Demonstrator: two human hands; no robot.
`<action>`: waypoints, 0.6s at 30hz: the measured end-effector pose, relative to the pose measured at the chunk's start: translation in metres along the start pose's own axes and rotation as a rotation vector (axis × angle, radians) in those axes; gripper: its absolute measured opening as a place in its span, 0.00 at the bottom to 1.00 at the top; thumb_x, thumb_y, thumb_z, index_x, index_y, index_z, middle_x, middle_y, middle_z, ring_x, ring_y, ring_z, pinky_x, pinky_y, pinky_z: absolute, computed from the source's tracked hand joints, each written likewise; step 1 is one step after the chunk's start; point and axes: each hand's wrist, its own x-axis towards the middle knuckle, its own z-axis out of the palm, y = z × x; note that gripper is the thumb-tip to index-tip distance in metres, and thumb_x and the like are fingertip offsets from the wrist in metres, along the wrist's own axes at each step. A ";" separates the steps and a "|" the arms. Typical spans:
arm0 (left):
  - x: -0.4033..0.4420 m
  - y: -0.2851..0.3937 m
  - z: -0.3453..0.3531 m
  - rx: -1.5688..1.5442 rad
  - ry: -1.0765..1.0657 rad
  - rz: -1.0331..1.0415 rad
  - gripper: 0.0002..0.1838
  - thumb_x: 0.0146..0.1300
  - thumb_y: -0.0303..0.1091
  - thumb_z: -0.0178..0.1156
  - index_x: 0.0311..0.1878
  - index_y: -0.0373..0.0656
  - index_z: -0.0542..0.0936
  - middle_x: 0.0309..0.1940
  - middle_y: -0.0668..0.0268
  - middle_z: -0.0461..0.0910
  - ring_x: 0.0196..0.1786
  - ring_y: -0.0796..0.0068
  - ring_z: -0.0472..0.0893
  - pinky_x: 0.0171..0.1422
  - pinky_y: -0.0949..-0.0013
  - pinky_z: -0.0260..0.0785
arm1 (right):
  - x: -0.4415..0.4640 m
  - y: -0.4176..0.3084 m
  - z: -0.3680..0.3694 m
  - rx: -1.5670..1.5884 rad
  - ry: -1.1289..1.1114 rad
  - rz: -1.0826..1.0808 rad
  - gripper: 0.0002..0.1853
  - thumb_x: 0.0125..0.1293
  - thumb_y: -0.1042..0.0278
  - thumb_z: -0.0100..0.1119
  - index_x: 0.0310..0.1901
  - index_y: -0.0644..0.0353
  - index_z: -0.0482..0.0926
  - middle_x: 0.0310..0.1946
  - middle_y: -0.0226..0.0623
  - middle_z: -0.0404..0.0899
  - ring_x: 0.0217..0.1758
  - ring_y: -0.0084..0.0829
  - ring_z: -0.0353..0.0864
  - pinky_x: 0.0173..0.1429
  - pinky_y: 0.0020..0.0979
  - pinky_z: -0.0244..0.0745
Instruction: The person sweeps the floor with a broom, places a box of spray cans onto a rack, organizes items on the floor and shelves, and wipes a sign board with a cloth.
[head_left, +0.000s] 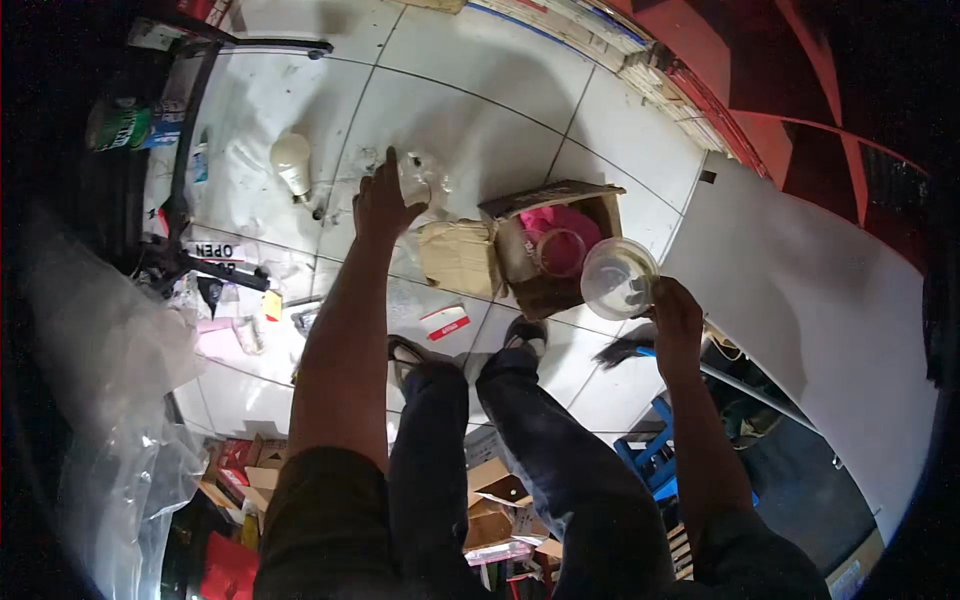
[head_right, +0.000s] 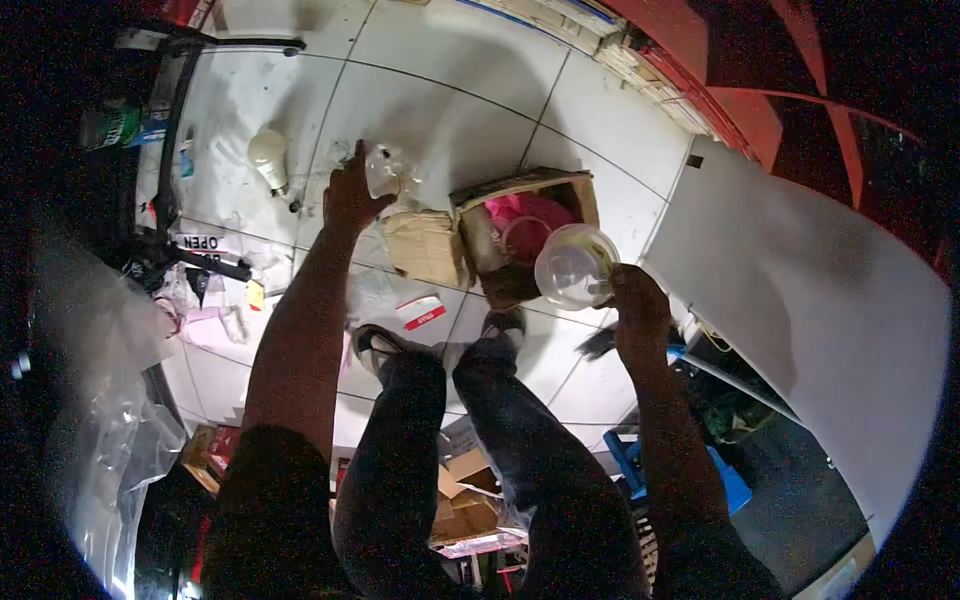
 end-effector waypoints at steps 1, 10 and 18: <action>0.002 -0.002 0.004 -0.002 -0.005 0.004 0.32 0.51 0.47 0.69 0.56 0.42 0.73 0.52 0.55 0.74 0.54 0.56 0.76 0.53 0.53 0.71 | 0.001 0.004 0.000 0.069 0.022 -0.006 0.14 0.71 0.63 0.52 0.47 0.66 0.78 0.39 0.39 0.80 0.39 0.29 0.80 0.40 0.32 0.80; -0.040 0.041 -0.080 -0.869 0.218 -0.171 0.10 0.62 0.37 0.60 0.38 0.39 0.83 0.27 0.57 0.83 0.30 0.65 0.82 0.35 0.61 0.73 | 0.001 0.010 -0.045 0.199 0.231 0.158 0.11 0.72 0.61 0.49 0.45 0.57 0.78 0.39 0.29 0.79 0.39 0.23 0.79 0.39 0.29 0.76; -0.088 0.172 0.003 -0.515 -0.184 0.147 0.23 0.51 0.48 0.70 0.35 0.35 0.80 0.29 0.58 0.83 0.32 0.63 0.83 0.39 0.64 0.77 | -0.006 0.016 -0.028 0.272 0.214 0.177 0.11 0.72 0.61 0.48 0.45 0.59 0.77 0.39 0.31 0.80 0.39 0.24 0.79 0.39 0.28 0.77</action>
